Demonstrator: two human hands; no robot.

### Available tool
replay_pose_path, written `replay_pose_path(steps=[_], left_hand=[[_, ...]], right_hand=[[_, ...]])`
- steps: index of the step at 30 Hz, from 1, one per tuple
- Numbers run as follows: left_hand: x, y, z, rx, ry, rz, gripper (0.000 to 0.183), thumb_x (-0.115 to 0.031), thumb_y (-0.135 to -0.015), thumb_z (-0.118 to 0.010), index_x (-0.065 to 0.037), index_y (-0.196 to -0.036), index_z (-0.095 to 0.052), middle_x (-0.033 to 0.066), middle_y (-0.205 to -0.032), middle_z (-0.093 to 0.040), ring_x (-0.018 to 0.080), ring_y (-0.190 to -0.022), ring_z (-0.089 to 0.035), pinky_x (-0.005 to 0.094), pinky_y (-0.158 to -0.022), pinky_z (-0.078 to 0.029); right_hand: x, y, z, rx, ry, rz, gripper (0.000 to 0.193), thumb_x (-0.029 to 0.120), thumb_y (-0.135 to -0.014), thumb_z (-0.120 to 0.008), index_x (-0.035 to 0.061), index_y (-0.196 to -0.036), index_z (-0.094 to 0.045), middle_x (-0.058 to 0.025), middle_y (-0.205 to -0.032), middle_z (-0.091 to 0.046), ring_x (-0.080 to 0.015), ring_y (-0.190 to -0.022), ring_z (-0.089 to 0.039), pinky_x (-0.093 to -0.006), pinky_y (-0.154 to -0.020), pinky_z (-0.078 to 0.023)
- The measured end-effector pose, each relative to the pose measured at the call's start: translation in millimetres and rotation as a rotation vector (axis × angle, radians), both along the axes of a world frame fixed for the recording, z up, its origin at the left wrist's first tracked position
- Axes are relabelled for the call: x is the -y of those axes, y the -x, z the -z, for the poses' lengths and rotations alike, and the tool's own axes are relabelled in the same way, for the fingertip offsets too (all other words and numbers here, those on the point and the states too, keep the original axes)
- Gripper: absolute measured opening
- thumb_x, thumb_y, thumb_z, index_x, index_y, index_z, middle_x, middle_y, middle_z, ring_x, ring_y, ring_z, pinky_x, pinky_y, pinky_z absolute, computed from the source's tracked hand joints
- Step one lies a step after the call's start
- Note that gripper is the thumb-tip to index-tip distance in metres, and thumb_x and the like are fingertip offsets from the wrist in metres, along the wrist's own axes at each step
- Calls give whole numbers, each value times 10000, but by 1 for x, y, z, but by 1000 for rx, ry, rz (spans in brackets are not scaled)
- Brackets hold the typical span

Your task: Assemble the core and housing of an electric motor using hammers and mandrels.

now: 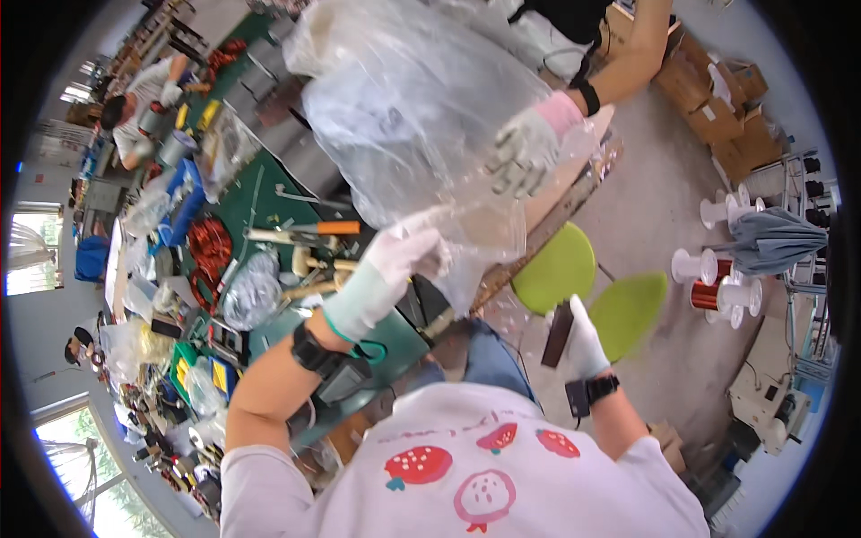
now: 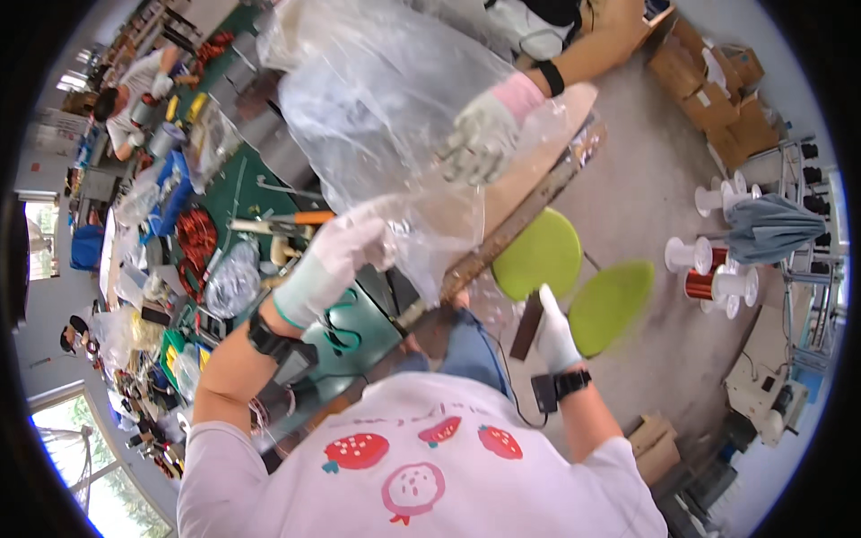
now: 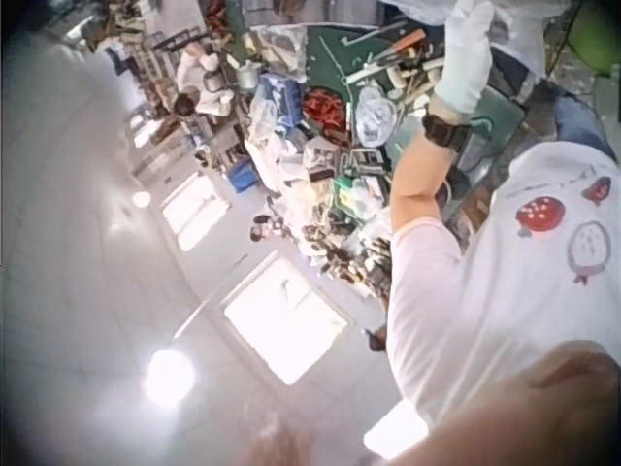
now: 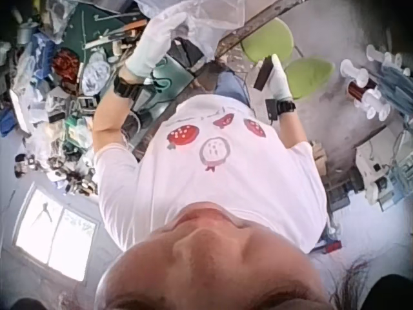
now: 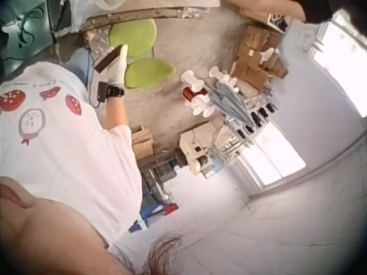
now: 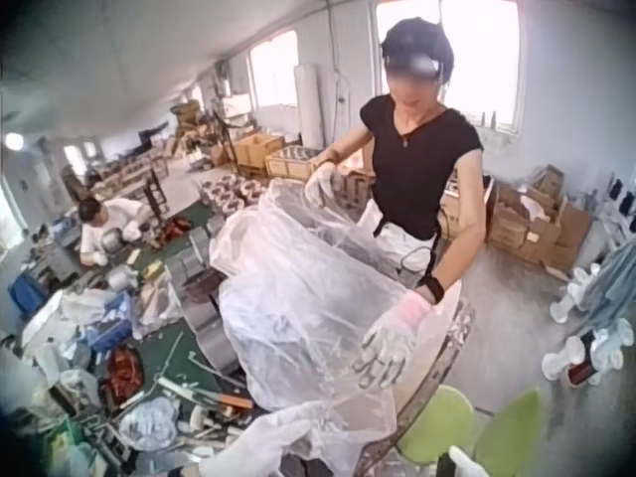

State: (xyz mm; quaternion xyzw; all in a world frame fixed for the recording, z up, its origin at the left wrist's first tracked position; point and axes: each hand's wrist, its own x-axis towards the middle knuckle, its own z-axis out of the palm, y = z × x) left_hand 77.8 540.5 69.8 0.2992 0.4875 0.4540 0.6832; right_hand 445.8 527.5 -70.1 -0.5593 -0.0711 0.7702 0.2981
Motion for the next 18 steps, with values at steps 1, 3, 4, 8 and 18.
replay_pose_path(steps=[1,3,4,8,18], left_hand=[[-5,-4,-12,-1,-20,-1,460,-243,-1087,-510,-4,-1479,-520,-25,-895,-641,93,-834,-608,269,-794,-506],[-13,-4,-19,-65,-49,24,496,-241,-1085,-498,7,-1514,-483,-16,-902,-647,98,-844,-609,266,-809,-502],[-14,-1,-20,-177,-105,58,530,-249,-1082,-491,15,-1540,-447,0,-910,-654,105,-856,-619,263,-824,-507],[-14,0,22,-309,87,31,542,-221,-1063,-480,-2,-1556,-432,19,-929,-675,117,-874,-637,269,-850,-524],[-12,34,41,-455,97,0,459,-173,-1056,-502,2,-1480,-525,23,-942,-692,106,-860,-641,264,-831,-531]], right_hand=[[-16,-1,-3,-29,-70,-31,377,508,-1044,-586,138,-1067,-653,-10,-866,-667,-158,-768,-648,-313,-729,-545],[-40,-4,-5,85,-90,-77,424,508,-1048,-580,100,-1146,-637,-31,-910,-680,-172,-811,-665,-318,-760,-554],[-47,-8,-1,93,-74,-87,424,508,-1048,-580,100,-1146,-637,-31,-910,-680,-172,-811,-665,-318,-760,-554],[-63,-19,19,90,-42,-141,443,507,-1047,-582,92,-1197,-623,-59,-955,-685,-190,-850,-674,-333,-787,-557],[-68,-15,26,55,31,-204,450,497,-1029,-622,77,-1190,-617,-74,-942,-665,-203,-842,-665,-343,-795,-551]])
